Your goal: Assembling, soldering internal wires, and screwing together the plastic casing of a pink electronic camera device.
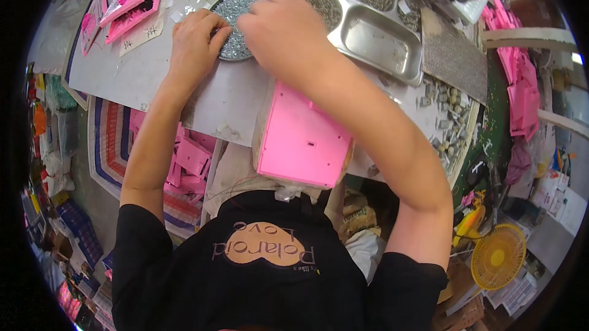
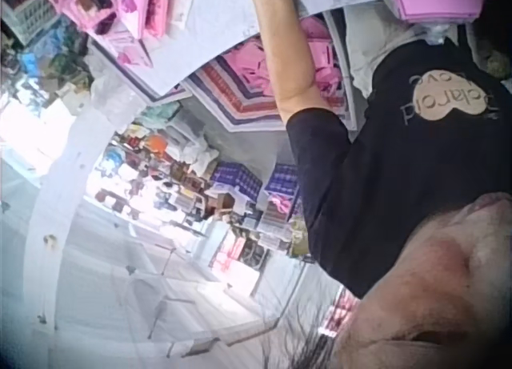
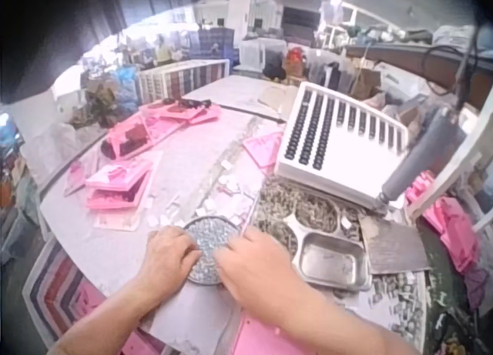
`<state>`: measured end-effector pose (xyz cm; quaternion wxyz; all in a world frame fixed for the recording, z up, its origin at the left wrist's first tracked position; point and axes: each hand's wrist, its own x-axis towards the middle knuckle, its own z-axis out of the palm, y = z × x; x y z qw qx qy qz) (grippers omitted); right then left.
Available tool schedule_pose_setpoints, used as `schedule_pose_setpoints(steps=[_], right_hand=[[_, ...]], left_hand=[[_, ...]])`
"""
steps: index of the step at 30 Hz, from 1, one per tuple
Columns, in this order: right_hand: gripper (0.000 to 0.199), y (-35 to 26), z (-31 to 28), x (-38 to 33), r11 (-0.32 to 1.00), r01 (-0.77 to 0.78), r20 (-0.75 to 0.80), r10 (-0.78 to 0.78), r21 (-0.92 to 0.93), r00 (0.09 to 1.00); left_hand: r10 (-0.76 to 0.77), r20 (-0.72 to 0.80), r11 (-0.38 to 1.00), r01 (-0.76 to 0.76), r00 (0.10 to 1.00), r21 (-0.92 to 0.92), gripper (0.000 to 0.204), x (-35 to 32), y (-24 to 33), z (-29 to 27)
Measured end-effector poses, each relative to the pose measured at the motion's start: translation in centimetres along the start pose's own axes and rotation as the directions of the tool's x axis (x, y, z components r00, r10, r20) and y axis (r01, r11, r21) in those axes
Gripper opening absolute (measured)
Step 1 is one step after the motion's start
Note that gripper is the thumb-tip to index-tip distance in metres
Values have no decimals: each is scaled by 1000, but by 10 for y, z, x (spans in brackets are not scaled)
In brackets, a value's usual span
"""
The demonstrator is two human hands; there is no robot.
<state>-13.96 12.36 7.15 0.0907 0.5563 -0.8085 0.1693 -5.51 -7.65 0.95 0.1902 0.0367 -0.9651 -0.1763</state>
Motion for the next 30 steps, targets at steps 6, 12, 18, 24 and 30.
schedule_pose_setpoints(steps=[6,12,18,24,30], right_hand=[[11,8,52,61,966,121,276,-55,-227,960],[13,14,56,69,970,42,238,16,-239,971],[16,31,2,19,994,-92,-52,95,60,994],[14,30,-65,-113,827,-443,121,428,346,895],[13,29,-63,-132,836,-497,291,428,232,856]], left_hand=[[-222,-14,886,196,975,-420,14,-17,-5,-20],[-244,353,601,426,903,-676,8,-47,50,-42],[-212,454,355,501,866,-790,7,-59,66,-32],[-226,572,286,615,788,-735,10,-77,56,-26],[-171,543,478,551,822,-684,12,-62,72,-24]])
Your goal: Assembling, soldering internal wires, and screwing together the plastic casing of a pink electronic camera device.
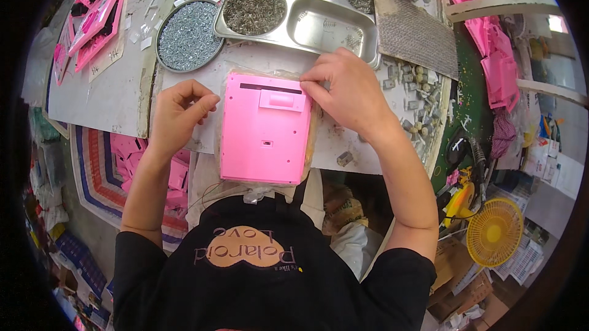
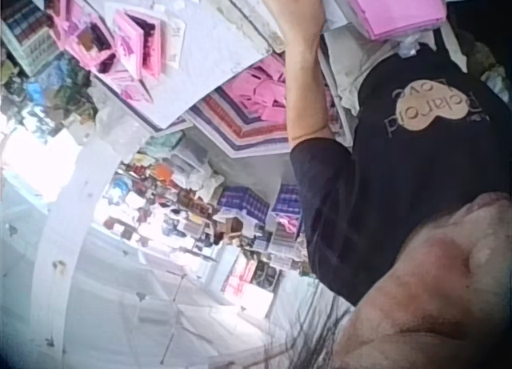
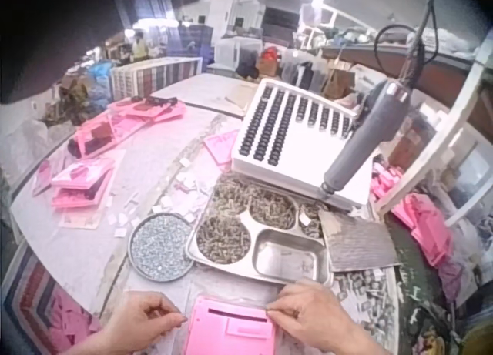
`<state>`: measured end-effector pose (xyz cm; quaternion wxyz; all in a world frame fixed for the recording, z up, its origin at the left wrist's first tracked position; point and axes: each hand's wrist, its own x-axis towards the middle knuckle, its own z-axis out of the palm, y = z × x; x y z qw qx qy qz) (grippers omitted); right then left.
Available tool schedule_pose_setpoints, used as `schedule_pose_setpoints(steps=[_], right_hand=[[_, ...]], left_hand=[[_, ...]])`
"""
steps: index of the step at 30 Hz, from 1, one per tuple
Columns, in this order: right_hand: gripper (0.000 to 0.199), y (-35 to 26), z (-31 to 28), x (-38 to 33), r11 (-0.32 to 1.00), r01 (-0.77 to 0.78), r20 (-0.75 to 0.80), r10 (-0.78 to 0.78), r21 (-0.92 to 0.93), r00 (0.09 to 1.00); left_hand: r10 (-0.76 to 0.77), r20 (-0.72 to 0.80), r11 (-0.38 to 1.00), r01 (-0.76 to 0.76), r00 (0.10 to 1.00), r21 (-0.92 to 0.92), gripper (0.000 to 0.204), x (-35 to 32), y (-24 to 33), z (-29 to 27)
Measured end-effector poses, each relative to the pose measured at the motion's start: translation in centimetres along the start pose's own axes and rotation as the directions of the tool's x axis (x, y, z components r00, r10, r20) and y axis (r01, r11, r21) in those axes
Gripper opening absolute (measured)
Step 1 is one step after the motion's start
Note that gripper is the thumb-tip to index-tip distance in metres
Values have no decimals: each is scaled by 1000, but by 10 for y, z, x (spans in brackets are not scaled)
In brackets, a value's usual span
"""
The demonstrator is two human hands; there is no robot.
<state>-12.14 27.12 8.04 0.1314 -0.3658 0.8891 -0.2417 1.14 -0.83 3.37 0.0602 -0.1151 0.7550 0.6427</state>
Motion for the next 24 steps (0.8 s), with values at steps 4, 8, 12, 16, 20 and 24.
schedule_pose_setpoints(steps=[4,8,12,16,20,24], right_hand=[[15,-7,-12,16,998,-27,138,34,-49,990],[22,-29,-28,48,990,-61,217,87,-124,972],[17,-49,-2,95,934,292,18,-295,-207,955],[10,-60,50,159,782,472,92,-479,-407,873],[12,-78,77,192,676,500,281,-415,-542,865],[15,-85,79,197,686,451,263,-368,-571,892]], left_hand=[[156,40,960,-161,987,231,18,7,11,3],[186,130,910,-220,974,352,22,14,23,-4],[272,270,796,-374,924,476,24,28,32,-5],[226,361,760,-396,905,516,26,41,36,-5],[28,426,755,-298,904,583,29,51,46,-8],[24,404,796,-262,914,546,31,49,44,-6]])
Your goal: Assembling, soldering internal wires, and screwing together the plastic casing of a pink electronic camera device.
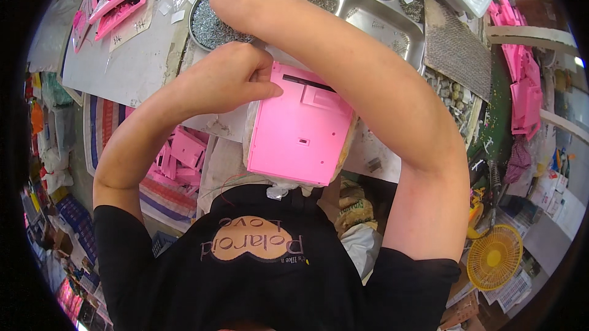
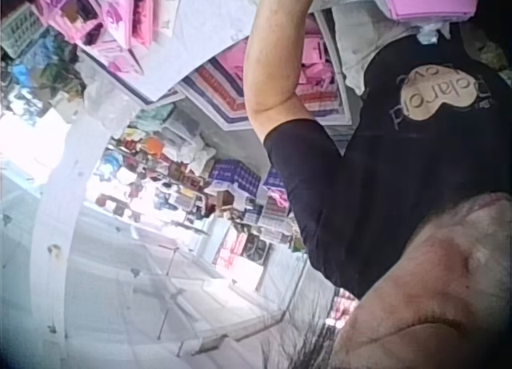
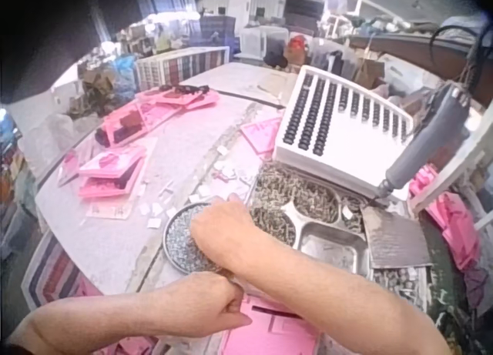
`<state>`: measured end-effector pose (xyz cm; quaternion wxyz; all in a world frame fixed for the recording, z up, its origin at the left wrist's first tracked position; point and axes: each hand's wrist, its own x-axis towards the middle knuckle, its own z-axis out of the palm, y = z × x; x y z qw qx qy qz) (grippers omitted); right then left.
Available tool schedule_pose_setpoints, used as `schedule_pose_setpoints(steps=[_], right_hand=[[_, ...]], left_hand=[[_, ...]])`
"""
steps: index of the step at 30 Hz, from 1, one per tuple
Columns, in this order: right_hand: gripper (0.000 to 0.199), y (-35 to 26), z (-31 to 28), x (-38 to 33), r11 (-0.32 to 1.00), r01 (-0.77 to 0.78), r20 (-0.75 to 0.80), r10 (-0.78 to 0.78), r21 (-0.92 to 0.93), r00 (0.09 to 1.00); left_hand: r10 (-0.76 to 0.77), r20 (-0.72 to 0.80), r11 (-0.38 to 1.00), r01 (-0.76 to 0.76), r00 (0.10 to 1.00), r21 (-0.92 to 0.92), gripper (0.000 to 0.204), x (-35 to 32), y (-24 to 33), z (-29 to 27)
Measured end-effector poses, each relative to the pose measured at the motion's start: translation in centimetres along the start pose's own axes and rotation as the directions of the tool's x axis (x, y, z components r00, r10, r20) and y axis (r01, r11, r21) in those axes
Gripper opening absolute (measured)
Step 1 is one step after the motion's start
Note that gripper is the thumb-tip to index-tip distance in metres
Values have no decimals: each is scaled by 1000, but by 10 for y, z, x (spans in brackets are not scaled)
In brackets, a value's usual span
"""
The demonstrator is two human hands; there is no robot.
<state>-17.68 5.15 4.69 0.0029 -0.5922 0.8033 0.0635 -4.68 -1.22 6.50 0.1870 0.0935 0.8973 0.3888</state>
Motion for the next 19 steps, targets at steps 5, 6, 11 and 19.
schedule_pose_setpoints(steps=[5,6,11,19], right_hand=[[23,7,14,1,999,-6,-185,0,-31,983],[23,10,14,-3,999,-39,-216,35,-16,976],[29,21,10,-42,968,-252,-336,240,8,911],[16,-11,-39,-213,784,-130,-334,400,607,854]], left_hand=[[-18,-33,992,14,999,-127,29,-4,-10,-2],[-40,-224,999,37,974,-18,27,-2,-17,-4],[259,-620,802,193,740,565,18,5,-72,-12],[118,-641,956,87,759,279,12,-3,-71,-12]])
